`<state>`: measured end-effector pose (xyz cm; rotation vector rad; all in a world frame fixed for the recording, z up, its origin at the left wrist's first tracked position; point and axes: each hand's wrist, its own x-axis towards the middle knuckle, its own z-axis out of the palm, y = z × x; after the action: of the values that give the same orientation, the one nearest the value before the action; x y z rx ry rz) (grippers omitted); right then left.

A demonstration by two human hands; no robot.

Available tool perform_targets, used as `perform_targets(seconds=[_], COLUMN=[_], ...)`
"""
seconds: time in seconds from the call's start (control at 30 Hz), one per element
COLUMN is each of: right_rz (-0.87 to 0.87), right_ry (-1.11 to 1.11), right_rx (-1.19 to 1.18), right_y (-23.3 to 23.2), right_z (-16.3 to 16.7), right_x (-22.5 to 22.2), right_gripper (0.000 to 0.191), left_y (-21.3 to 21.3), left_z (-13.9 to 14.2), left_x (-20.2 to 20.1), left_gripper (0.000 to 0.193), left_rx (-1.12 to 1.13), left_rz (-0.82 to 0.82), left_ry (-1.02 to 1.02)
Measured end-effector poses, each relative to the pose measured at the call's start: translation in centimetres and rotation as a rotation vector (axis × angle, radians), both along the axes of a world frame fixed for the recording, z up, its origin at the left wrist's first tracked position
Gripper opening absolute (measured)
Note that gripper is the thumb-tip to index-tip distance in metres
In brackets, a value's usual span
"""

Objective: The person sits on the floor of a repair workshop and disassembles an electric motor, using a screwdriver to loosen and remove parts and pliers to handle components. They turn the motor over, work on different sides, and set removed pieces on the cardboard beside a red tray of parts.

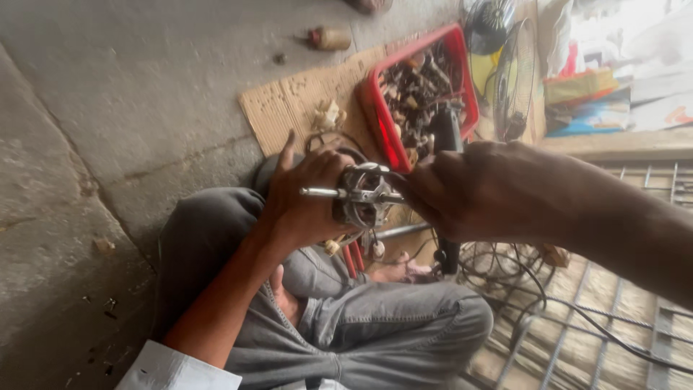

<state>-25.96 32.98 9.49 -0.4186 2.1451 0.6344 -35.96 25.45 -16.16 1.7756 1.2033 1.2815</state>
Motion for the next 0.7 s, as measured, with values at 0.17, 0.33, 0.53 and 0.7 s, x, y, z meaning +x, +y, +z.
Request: perform_targets(seconds=[0.17, 0.33, 0.53, 0.7], right_rz=[0.074, -0.514, -1.870, -1.637], right_ry=[0.063, 0.196, 0.002, 0.120], right_rx=[-0.007, -0.240, -0.025, -0.089], right_y=[1.3, 0.3, -0.5, -2.8], right_z=[-0.6, -0.2, 0.7, 1.4], right_x=[2.1, 0.7, -3.6, -3.4], right_gripper=[0.030, 0.036, 0.031, 0.032], left_y=[0.7, 0.4, -1.2, -1.3], left_z=[-1.8, -2.2, -0.5, 0.5], left_x=[0.0, 1.5, 1.8, 1.3], left_gripper=[0.073, 0.072, 0.072, 0.073], left_rx=[0.121, 0.124, 0.147, 0.020], left_rz=[0.030, 0.023, 0.033, -0.036], left_ry=[-0.062, -0.068, -0.075, -0.056])
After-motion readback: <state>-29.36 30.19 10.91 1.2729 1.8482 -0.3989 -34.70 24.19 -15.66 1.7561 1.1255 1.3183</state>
